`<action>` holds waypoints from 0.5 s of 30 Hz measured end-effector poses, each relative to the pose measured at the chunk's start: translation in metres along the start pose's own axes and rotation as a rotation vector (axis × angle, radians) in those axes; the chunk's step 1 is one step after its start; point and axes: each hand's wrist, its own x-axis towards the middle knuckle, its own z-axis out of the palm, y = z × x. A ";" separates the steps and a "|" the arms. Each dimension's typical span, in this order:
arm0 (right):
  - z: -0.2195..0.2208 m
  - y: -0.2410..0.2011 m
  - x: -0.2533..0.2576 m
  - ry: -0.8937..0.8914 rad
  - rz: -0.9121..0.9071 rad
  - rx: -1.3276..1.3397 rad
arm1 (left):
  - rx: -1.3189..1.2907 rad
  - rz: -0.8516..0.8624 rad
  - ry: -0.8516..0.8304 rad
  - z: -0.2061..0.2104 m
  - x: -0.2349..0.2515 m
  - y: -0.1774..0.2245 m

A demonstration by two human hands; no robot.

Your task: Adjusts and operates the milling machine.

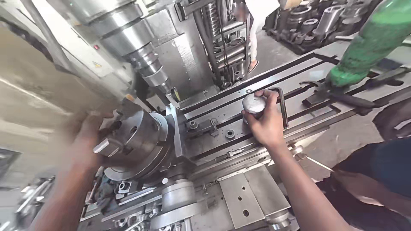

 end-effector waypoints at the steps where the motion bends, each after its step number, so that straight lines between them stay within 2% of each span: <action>1: 0.000 0.000 -0.002 -0.005 0.000 0.007 | 0.014 0.011 -0.036 -0.002 0.000 -0.001; 6: -0.001 0.002 -0.001 0.004 0.014 0.019 | 0.010 0.089 -0.173 -0.008 0.005 -0.013; 10: 0.000 0.003 0.001 -0.005 0.037 0.028 | 0.094 0.139 -0.126 -0.011 0.004 -0.010; 15: -0.002 0.001 0.000 -0.001 0.023 0.035 | 0.078 0.159 -0.146 -0.012 0.006 -0.010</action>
